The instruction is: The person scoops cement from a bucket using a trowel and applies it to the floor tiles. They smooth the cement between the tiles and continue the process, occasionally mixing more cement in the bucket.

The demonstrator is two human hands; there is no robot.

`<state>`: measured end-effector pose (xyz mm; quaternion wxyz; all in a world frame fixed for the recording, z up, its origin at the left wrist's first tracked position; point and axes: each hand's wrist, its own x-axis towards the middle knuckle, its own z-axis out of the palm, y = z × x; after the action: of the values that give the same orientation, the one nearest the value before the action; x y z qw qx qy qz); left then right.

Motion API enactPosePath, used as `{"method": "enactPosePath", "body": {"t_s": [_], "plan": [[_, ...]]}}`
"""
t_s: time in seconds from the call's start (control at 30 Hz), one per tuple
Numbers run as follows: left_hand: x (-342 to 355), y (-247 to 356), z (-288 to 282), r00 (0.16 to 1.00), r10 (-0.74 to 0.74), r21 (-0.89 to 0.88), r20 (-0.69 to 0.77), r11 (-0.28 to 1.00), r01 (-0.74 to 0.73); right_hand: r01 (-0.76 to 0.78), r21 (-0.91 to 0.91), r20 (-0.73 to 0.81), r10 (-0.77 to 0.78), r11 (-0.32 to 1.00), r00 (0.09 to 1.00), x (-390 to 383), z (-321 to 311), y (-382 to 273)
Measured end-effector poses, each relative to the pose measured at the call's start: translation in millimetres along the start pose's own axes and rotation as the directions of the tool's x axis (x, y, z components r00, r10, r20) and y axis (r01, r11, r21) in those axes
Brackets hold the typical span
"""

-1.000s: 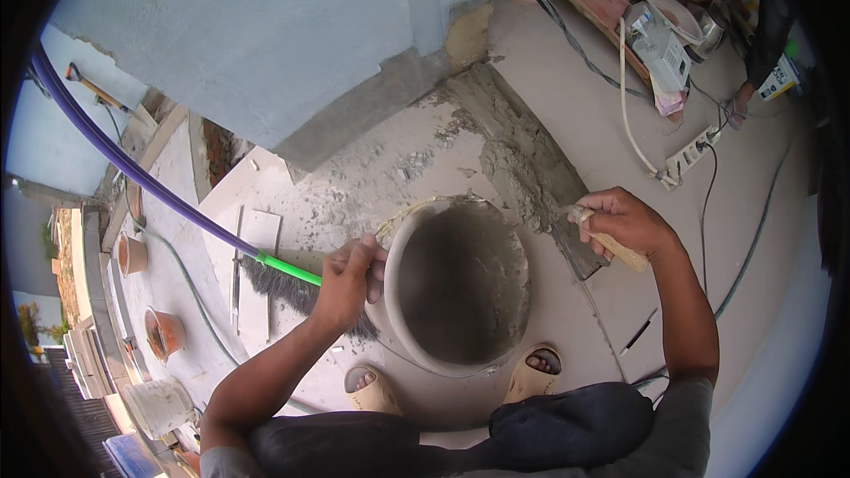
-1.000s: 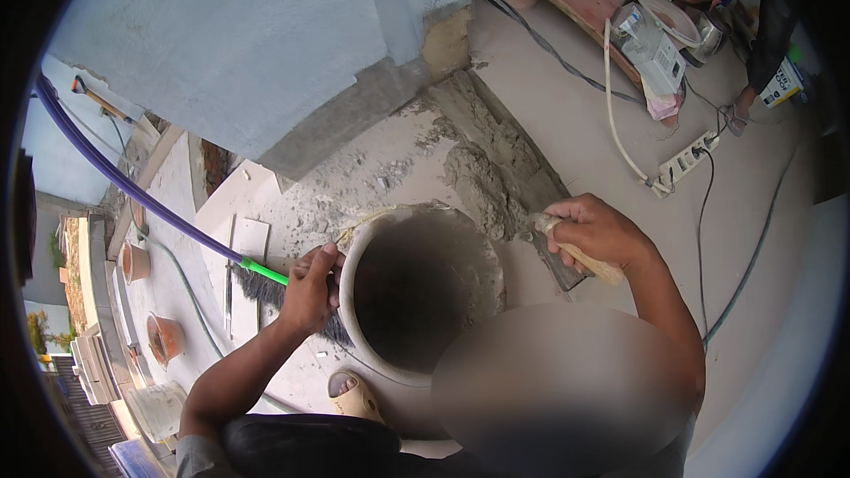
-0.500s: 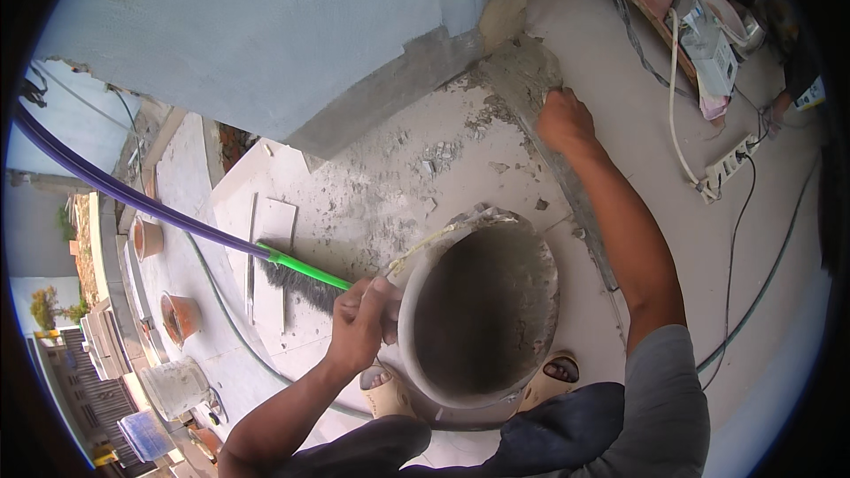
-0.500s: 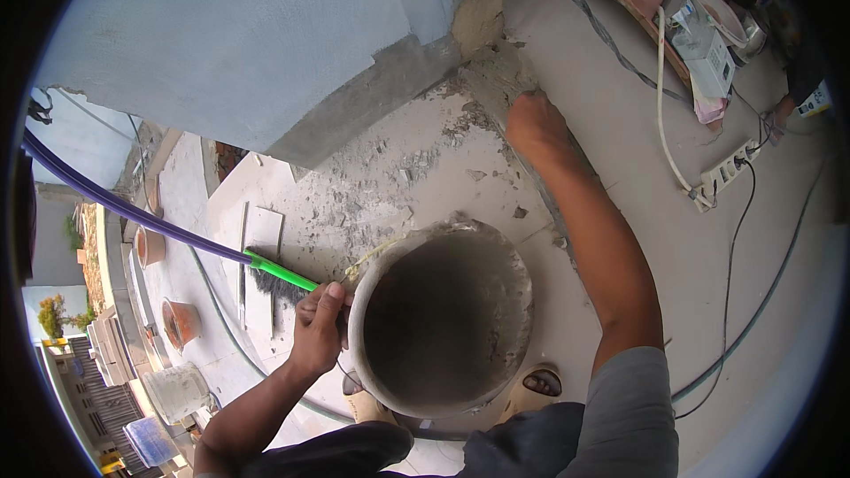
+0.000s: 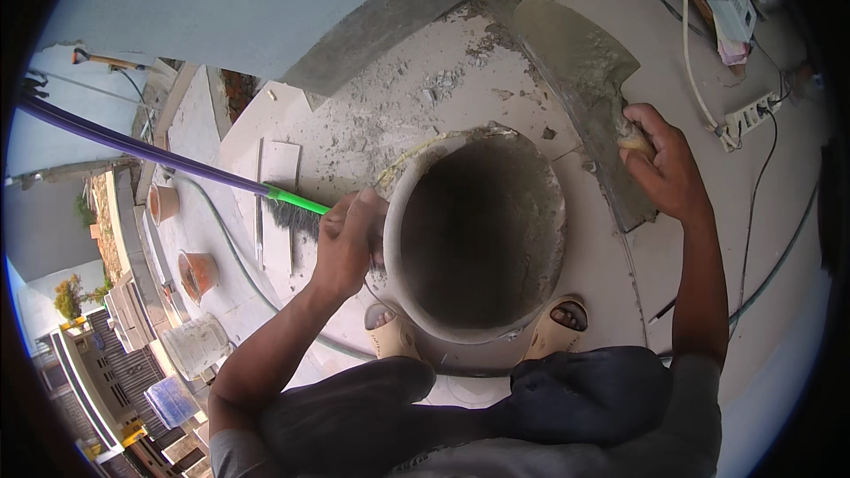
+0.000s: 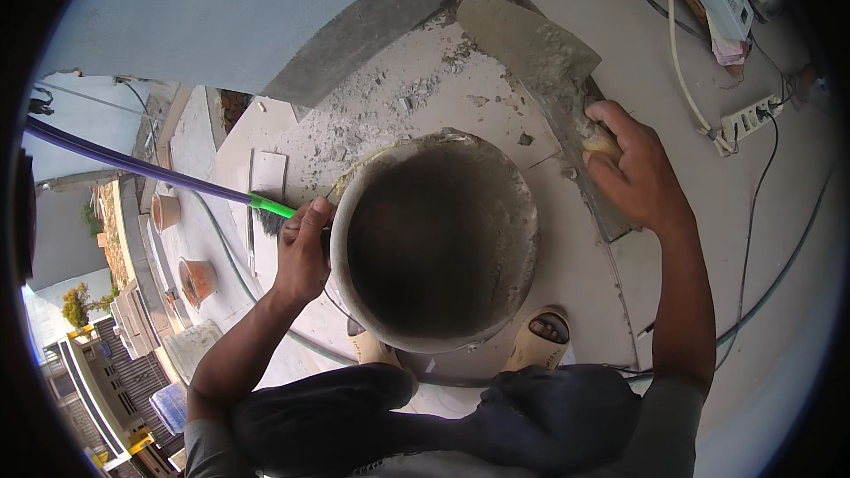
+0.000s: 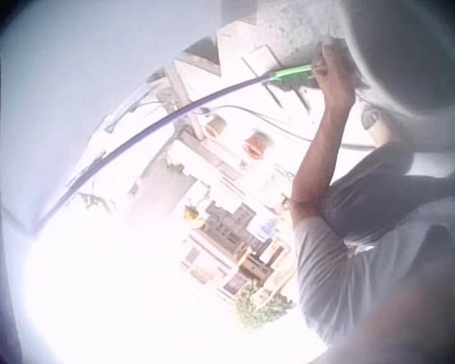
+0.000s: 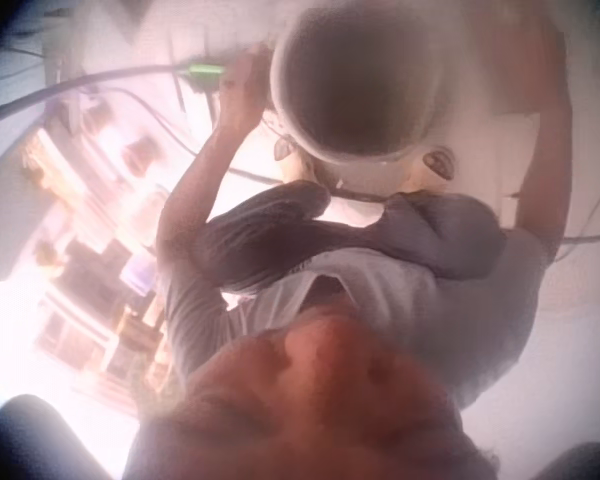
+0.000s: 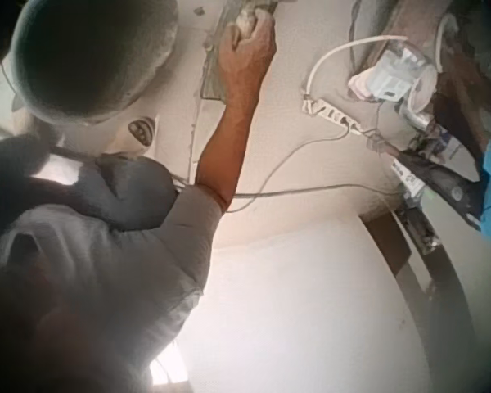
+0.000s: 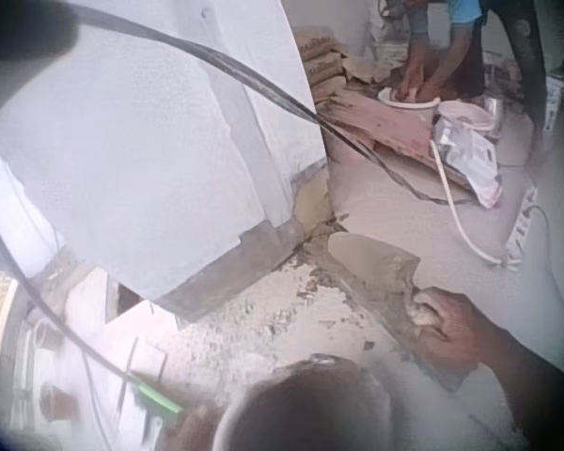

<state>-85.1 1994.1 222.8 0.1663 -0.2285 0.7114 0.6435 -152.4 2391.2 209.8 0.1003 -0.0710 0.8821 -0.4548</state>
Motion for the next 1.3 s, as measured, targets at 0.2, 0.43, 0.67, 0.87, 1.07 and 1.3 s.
{"method": "enactPosePath", "body": {"t_s": [0.2,0.43,0.67,0.87,1.07,1.3], "plan": [[-5,13,13,1.000,0.021,0.086,0.010,0.996,-0.021,0.278,-0.430,0.484,-0.041,0.859,0.874,-57,30,-45],[-26,6,23,0.989,0.112,0.057,0.092,0.991,-0.118,0.637,-0.605,0.662,-0.142,0.478,0.736,-64,125,-36],[-26,-8,22,0.988,0.146,-0.008,0.053,0.989,-0.146,0.483,-0.081,0.823,-0.215,0.872,0.526,-42,121,-16],[-12,-6,14,0.987,0.161,-0.004,0.020,0.987,-0.161,-0.341,0.172,0.908,-0.014,0.924,0.419,-57,70,-19],[-8,-6,10,0.989,0.148,0.016,0.000,0.989,-0.148,-0.470,0.511,0.673,0.005,0.720,0.740,-61,5,4],[-3,-4,13,0.988,0.152,0.019,0.020,0.988,-0.152,-0.072,-0.262,-0.236,0.009,0.962,0.972,7,12,30]]}}
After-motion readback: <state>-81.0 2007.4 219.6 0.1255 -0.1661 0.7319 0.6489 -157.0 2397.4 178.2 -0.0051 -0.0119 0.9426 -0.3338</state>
